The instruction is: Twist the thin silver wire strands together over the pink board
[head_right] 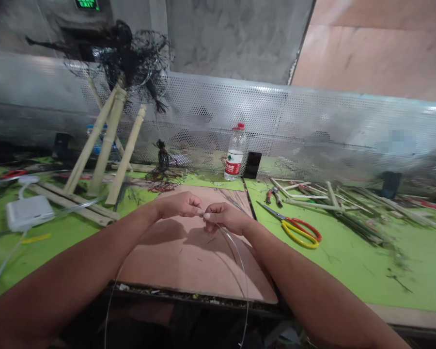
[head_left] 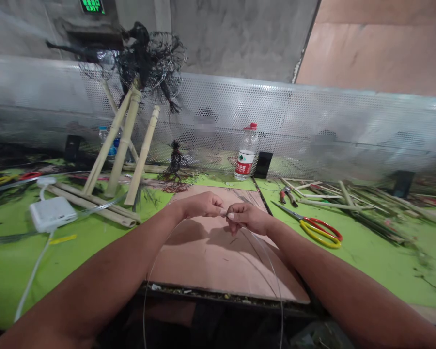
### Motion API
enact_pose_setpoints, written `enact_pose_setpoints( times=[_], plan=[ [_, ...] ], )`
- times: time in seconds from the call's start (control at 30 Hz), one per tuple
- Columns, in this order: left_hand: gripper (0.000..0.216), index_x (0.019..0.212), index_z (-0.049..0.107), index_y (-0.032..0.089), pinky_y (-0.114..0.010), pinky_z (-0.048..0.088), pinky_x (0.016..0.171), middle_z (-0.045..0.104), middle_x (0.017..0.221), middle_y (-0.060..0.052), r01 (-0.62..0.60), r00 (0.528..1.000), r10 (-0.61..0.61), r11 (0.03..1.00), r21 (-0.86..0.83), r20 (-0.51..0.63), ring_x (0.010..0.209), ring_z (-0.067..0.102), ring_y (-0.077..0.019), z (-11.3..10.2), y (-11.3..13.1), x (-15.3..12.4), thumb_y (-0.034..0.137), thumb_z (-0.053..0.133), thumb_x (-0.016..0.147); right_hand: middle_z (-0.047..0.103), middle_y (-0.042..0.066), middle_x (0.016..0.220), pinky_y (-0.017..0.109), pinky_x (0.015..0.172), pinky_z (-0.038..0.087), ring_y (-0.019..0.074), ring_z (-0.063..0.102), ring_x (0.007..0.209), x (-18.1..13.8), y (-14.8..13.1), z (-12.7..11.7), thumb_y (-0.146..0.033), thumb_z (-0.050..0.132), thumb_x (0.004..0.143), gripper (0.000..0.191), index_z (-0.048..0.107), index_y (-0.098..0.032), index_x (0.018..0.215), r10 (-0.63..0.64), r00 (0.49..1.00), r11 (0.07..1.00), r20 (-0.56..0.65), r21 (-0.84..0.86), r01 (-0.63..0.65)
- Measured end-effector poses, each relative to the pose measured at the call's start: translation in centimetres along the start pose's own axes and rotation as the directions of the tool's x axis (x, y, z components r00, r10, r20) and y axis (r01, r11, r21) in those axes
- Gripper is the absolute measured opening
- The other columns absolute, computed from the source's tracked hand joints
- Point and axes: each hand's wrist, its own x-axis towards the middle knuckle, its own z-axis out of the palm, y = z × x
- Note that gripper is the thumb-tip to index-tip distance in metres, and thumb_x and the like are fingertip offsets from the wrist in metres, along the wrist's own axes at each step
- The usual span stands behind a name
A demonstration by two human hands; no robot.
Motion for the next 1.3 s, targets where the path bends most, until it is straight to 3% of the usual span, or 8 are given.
enact_pose_setpoints(
  times=[0.23,0.47,0.6,0.8,1.0,1.1,1.2,1.3],
  plan=[
    [0.025,0.066,0.050,0.014,-0.021,0.019,0.044,0.033,0.052,0.006,0.036,0.997,-0.037,0.999,0.019,0.061,0.046,0.027,-0.0062,0.2,0.1,0.4,0.038,0.055,0.071,0.059,0.001,0.050,0.023,0.049,0.043,0.0116,0.055,0.046,0.1,0.3,0.2,-0.037,0.065,0.071,0.028,0.055,-0.011,0.068,-0.006,1.000,0.998,-0.014,-0.063,0.005],
    [0.030,0.071,0.055,0.012,-0.021,0.022,0.046,0.036,0.054,0.005,-0.048,0.994,0.045,0.999,-0.025,-0.101,0.049,0.029,-0.0064,-0.6,0.8,-0.4,0.042,0.054,0.072,0.063,0.006,0.057,0.029,0.053,0.046,0.0169,0.061,0.051,0.2,0.1,-1.0,-0.061,0.033,0.081,0.053,0.054,-0.012,0.080,0.060,0.995,0.975,-0.079,0.218,-0.041],
    [0.032,0.073,0.055,0.012,-0.020,0.024,0.048,0.037,0.057,0.004,-0.064,0.988,0.060,0.998,-0.023,-0.144,0.051,0.031,-0.0067,-0.6,0.6,-0.5,0.044,0.054,0.071,0.065,0.006,0.065,0.030,0.057,0.047,0.0182,0.063,0.060,0.1,0.1,-1.1,-0.050,0.040,0.084,0.037,0.051,-0.014,0.084,0.104,0.994,0.954,-0.045,0.288,-0.086],
    [0.031,0.070,0.057,0.011,-0.020,0.028,0.051,0.042,0.058,0.003,-0.054,0.993,0.061,0.996,0.074,-0.098,0.055,0.035,-0.0075,-0.4,0.9,-0.3,0.042,0.054,0.072,0.064,0.008,0.064,0.031,0.055,0.048,0.0194,0.063,0.060,0.0,0.0,0.3,-0.058,0.033,0.083,0.047,0.048,-0.014,0.075,0.170,0.970,0.932,0.174,0.292,-0.215],
    [0.033,0.073,0.058,0.011,-0.020,0.027,0.050,0.043,0.059,0.003,-0.037,0.995,0.048,0.991,0.128,-0.084,0.054,0.036,-0.0080,-0.3,0.9,-0.1,0.043,0.051,0.073,0.059,0.003,0.060,0.030,0.054,0.049,0.0157,0.061,0.057,0.0,0.2,0.5,-0.053,0.045,0.081,0.039,0.048,-0.014,0.073,0.127,0.981,0.945,0.147,0.283,-0.165],
    [0.030,0.066,0.054,0.012,-0.020,0.022,0.046,0.035,0.054,0.005,-0.020,0.994,0.042,0.978,0.210,-0.097,0.050,0.030,-0.0067,-0.4,0.6,0.2,0.041,0.052,0.073,0.056,0.000,0.055,0.028,0.053,0.049,0.0120,0.056,0.050,0.0,0.2,0.6,-0.048,0.054,0.077,0.035,0.048,-0.014,0.068,0.089,0.994,0.982,0.066,0.163,-0.099],
    [0.027,0.061,0.051,0.013,-0.021,0.020,0.045,0.033,0.054,0.005,-0.031,0.995,0.052,0.968,0.250,-0.079,0.049,0.028,-0.0066,-0.4,0.1,0.5,0.038,0.053,0.072,0.055,0.001,0.053,0.024,0.049,0.043,0.0106,0.052,0.046,0.1,-0.2,0.8,-0.044,0.055,0.075,0.034,0.049,-0.014,0.062,0.065,0.997,0.974,-0.048,-0.213,-0.074],
    [0.025,0.061,0.052,0.013,-0.021,0.022,0.046,0.036,0.055,0.004,-0.015,0.998,0.029,0.971,0.240,-0.057,0.051,0.031,-0.0072,-0.1,-0.5,0.8,0.036,0.053,0.071,0.053,0.003,0.049,0.023,0.048,0.034,0.0103,0.047,0.047,0.2,-0.7,1.2,-0.036,0.054,0.075,0.032,0.048,-0.015,0.052,-0.082,0.980,0.673,-0.180,-0.736,-0.079]
  ],
)
